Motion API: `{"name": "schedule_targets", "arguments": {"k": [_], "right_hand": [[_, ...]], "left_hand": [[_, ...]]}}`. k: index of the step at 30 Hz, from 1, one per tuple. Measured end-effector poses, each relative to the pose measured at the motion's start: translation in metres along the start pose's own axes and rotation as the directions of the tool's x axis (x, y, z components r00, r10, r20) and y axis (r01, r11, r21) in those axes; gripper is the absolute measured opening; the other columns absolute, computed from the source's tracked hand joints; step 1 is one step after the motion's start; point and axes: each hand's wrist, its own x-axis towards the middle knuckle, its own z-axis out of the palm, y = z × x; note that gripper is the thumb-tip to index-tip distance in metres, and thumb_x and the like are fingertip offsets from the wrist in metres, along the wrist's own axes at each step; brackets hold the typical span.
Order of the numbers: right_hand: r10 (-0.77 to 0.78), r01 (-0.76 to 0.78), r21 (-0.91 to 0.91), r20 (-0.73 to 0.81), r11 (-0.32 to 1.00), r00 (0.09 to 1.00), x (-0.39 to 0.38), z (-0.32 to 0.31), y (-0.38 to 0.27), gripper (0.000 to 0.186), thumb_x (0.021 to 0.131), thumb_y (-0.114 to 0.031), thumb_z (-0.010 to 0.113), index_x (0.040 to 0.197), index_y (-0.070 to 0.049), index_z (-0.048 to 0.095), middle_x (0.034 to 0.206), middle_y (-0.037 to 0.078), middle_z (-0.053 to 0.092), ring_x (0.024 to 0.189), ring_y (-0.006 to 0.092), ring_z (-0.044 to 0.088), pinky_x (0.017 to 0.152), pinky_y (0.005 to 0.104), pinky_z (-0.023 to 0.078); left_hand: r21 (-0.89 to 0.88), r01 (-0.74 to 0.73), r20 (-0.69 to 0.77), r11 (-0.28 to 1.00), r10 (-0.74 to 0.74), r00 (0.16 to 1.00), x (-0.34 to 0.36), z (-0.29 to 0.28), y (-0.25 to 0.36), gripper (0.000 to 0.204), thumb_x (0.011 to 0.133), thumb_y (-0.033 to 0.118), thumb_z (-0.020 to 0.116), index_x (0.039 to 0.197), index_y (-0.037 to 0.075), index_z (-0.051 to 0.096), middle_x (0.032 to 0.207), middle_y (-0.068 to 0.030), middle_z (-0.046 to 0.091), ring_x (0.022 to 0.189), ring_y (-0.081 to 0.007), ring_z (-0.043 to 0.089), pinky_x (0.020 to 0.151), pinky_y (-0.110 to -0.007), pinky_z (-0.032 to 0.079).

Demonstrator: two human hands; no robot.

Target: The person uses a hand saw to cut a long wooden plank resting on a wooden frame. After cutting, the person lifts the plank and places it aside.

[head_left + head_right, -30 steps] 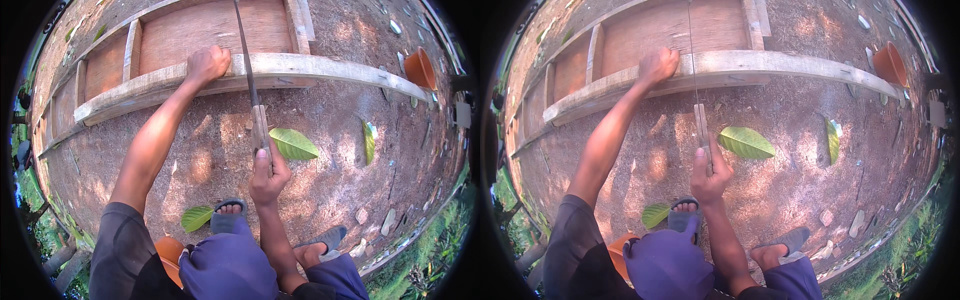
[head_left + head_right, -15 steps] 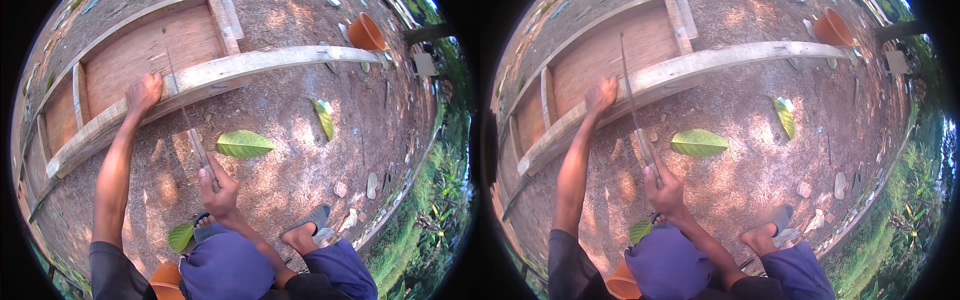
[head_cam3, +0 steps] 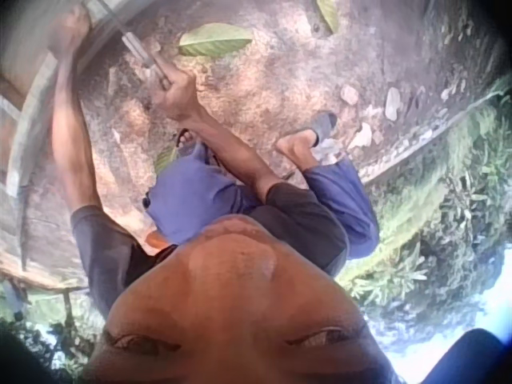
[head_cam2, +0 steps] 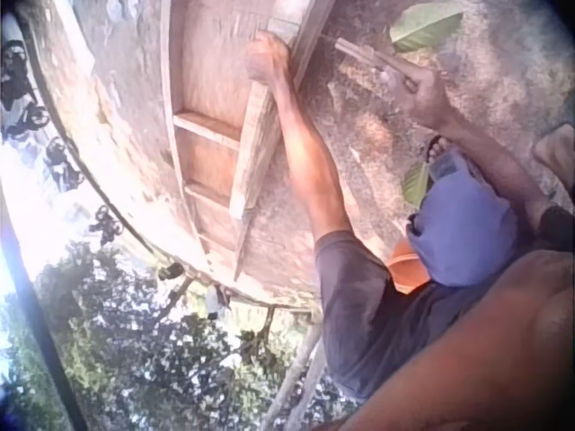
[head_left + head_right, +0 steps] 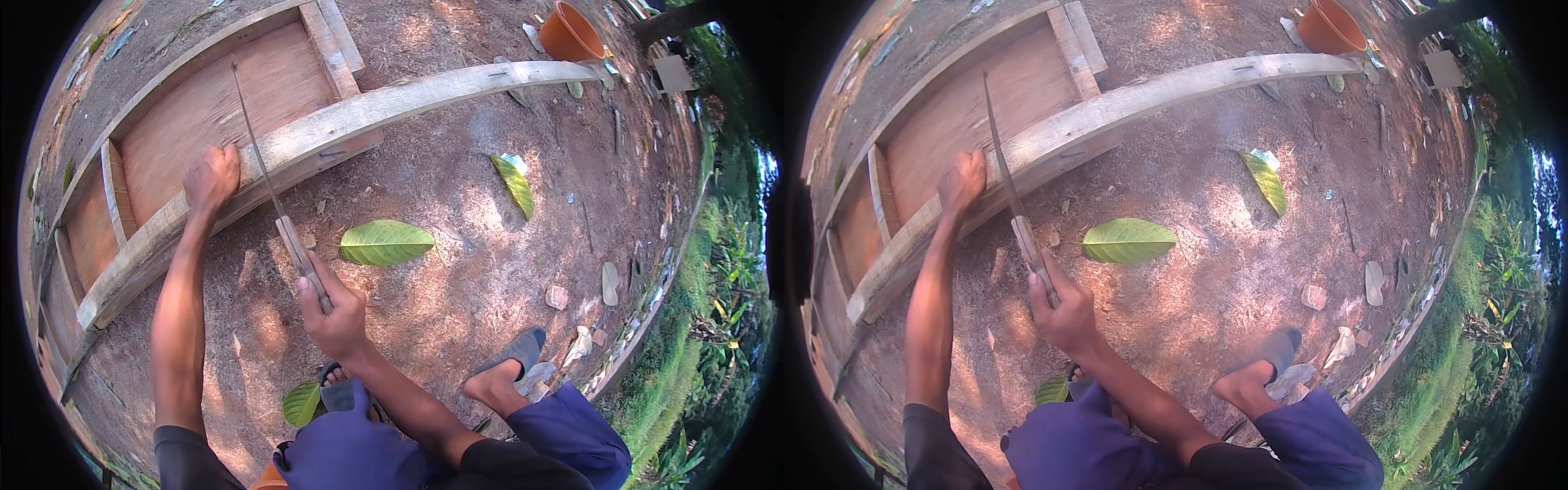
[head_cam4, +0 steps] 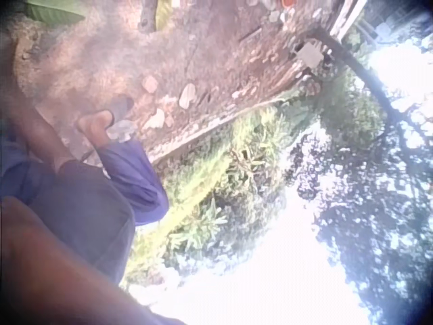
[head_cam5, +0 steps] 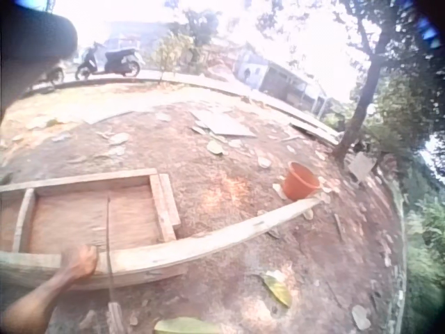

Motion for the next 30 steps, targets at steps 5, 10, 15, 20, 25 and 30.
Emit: {"name": "schedule_targets", "arguments": {"k": [5, 10, 15, 20, 25, 30], "right_hand": [[-0.051, 0.051, 0.017, -0.001, 0.999, 0.999, 0.022, 0.022, 0.013, 0.045, 0.097, -0.016, 0.060, 0.132, 0.011, 0.057, 0.077, 0.009, 0.069, 0.062, 0.0065, 0.060, 0.054, 0.0252, 0.048], [-0.125, 0.125, -0.065, 0.009, 0.990, 0.992, -0.038, -0.016, 0.022, 0.046, 0.096, -0.013, 0.059, 0.135, 0.011, 0.054, 0.076, 0.013, 0.070, 0.061, 0.0118, 0.066, 0.052, 0.0273, 0.052], [0.010, -0.011, -0.010, -0.042, 1.000, 0.999, 0.003, 0.013, 0.003, 0.040, 0.098, -0.012, 0.056, 0.132, 0.008, 0.059, 0.080, 0.006, 0.065, 0.067, 0.0049, 0.055, 0.056, 0.0246, 0.044], [-0.061, 0.062, -0.070, 0.016, 0.996, 0.998, -0.051, -0.022, 0.022, 0.042, 0.098, -0.012, 0.056, 0.133, 0.010, 0.057, 0.075, 0.006, 0.064, 0.062, 0.0063, 0.057, 0.053, 0.0247, 0.046], [-0.021, 0.023, -0.058, 0.029, 0.998, 0.999, -0.032, -0.011, 0.013, 0.045, 0.097, -0.011, 0.058, 0.136, 0.011, 0.054, 0.072, 0.004, 0.064, 0.059, 0.0056, 0.059, 0.051, 0.0233, 0.045], [-0.070, 0.067, -0.053, -0.042, 0.996, 0.997, 0.026, 0.017, 0.025, 0.042, 0.098, -0.014, 0.059, 0.134, 0.008, 0.057, 0.074, 0.004, 0.065, 0.061, 0.0072, 0.060, 0.053, 0.0245, 0.047]], "left_hand": [[0.070, -0.171, -0.014, 0.983, 0.172, 0.985, 0.005, 0.015, -0.027, 0.054, 0.096, 0.039, 0.036, 0.077, -0.004, 0.063, 0.069, -0.0236, 0.064, 0.062, -0.0358, 0.061, 0.064, -0.053, 0.047], [0.003, 0.001, 0.056, 1.000, -0.001, 0.998, -0.004, 0.000, -0.011, 0.050, 0.096, 0.039, 0.036, 0.071, 0.002, 0.060, 0.059, -0.0108, 0.058, 0.054, -0.0269, 0.054, 0.056, -0.049, 0.045], [0.018, -0.094, 0.047, 0.995, 0.093, 0.995, 0.002, 0.002, -0.011, 0.052, 0.096, 0.040, 0.035, 0.074, 0.000, 0.060, 0.065, -0.0162, 0.058, 0.060, -0.0319, 0.055, 0.062, -0.051, 0.045], [-0.029, -0.043, 0.122, 0.999, 0.046, 0.991, -0.004, -0.004, -0.012, 0.051, 0.096, 0.040, 0.032, 0.070, 0.003, 0.057, 0.058, -0.0098, 0.054, 0.052, -0.0257, 0.050, 0.054, -0.046, 0.042], [-0.047, 0.013, 0.143, 0.999, -0.006, 0.990, -0.001, -0.001, -0.015, 0.046, 0.096, 0.040, 0.034, 0.066, 0.011, 0.052, 0.053, 0.0035, 0.044, 0.045, -0.0140, 0.037, 0.040, -0.036, 0.032], [-0.033, -0.075, 0.081, 0.997, 0.077, 0.994, 0.007, -0.001, -0.002, 0.049, 0.095, 0.040, 0.034, 0.061, 0.009, 0.052, 0.053, -0.0009, 0.047, 0.047, -0.0180, 0.042, 0.046, -0.041, 0.037]]}}
